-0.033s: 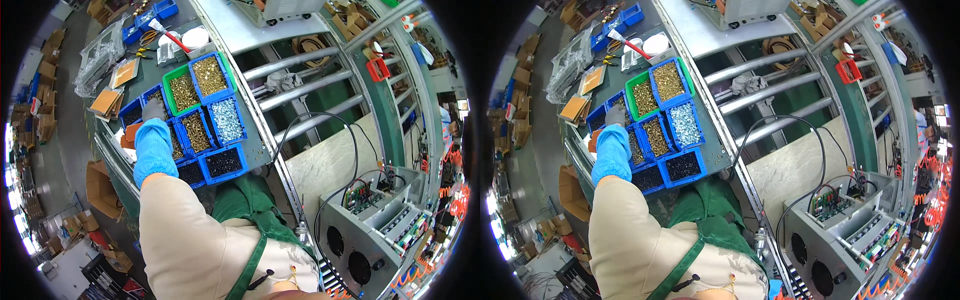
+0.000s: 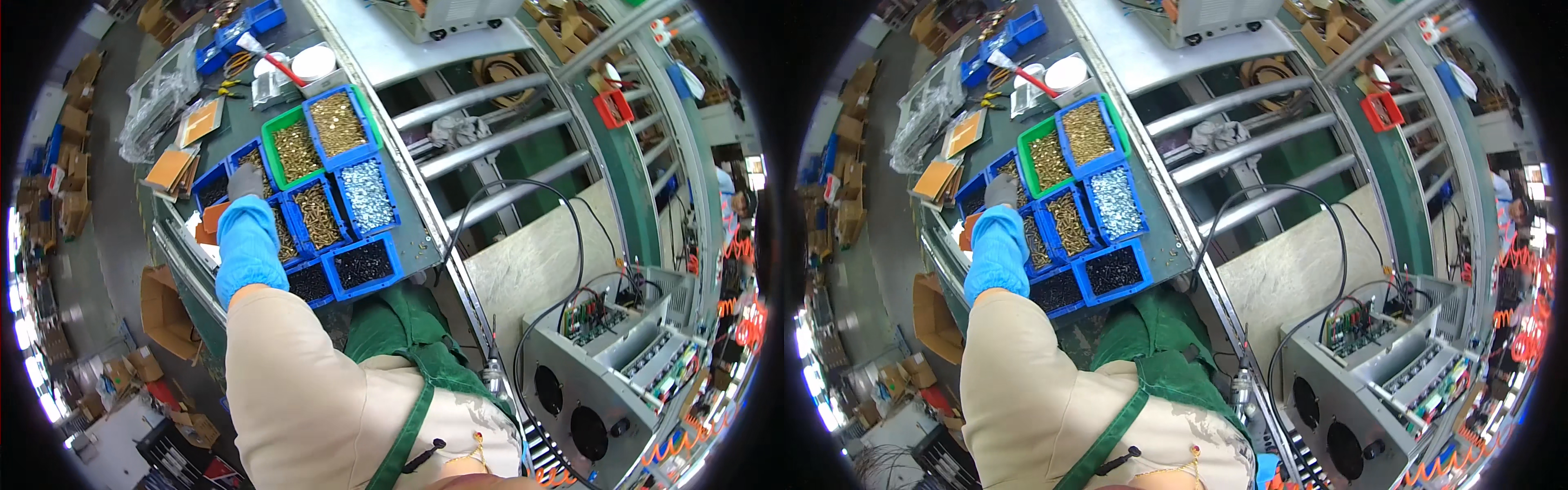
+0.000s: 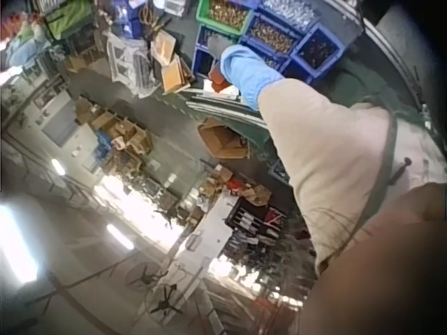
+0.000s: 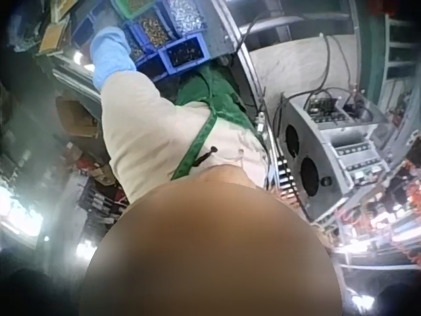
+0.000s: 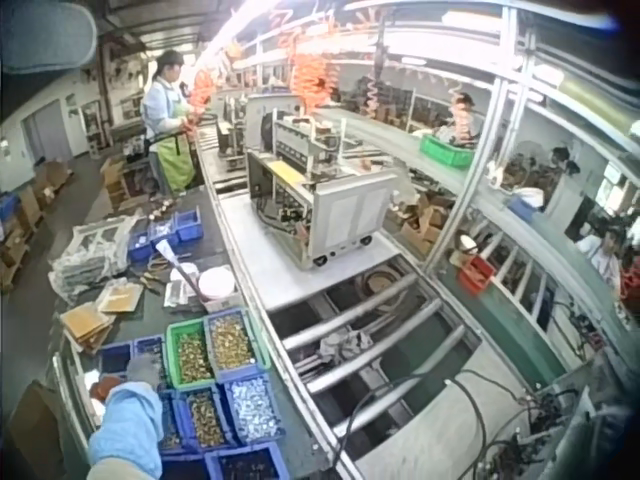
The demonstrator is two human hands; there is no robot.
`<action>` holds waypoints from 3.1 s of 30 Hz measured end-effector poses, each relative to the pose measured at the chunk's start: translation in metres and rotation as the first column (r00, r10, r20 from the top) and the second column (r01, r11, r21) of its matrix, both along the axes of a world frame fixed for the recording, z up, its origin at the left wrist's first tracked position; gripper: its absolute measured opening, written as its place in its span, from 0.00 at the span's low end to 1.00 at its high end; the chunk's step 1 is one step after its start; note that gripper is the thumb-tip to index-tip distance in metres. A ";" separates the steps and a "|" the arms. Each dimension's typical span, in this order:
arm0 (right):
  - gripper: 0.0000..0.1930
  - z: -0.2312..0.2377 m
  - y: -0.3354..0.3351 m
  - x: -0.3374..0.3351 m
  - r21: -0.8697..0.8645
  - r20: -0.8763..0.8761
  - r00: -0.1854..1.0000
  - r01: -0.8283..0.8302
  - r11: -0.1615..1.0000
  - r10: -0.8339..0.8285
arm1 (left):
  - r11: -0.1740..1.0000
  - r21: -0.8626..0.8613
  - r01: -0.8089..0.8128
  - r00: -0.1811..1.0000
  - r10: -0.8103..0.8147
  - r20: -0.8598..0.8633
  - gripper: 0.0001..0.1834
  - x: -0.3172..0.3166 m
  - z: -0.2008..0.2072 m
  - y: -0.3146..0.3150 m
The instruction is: The person uses a pneumatic screwdriver to secure screws into a metal chassis containing a green circuit board. They manipulate various colored wires and connectors within the assembly, then lift and reposition the chassis to access different screw points. The person continues to fasten components and organize the wiring inside the metal housing.
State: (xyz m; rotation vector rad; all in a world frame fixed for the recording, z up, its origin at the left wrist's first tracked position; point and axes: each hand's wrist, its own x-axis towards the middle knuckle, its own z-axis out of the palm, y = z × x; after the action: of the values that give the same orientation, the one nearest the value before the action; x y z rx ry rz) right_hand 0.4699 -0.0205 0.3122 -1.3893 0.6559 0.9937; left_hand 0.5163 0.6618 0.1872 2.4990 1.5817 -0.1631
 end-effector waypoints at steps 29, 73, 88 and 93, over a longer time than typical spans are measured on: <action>0.51 0.046 -0.034 -0.116 0.157 0.204 0.865 0.433 0.888 -0.458 | 0.203 -0.268 0.942 0.333 -0.673 0.660 0.11 0.108 -0.093 -0.520; 0.42 0.013 -0.049 -0.130 0.065 0.146 0.880 0.447 0.892 -0.452 | -0.079 -0.798 0.598 0.783 -0.154 0.602 0.13 0.251 -0.046 -0.554; 0.59 0.157 -0.104 -0.184 0.228 0.290 0.848 0.390 0.892 -0.444 | -0.590 -0.439 0.677 0.472 -0.109 0.875 0.22 0.112 0.263 -0.558; 0.56 0.168 -0.090 -0.139 -0.090 0.621 0.757 0.324 0.942 -0.202 | -0.562 -0.445 0.698 0.471 -0.109 0.876 0.21 0.078 0.296 -0.588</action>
State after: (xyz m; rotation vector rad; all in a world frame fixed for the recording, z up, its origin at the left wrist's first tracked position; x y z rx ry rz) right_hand 0.3309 -0.1104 0.4801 -1.6209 0.4452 0.2176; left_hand 0.5945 0.0735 0.4835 1.2125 -0.5084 -0.6491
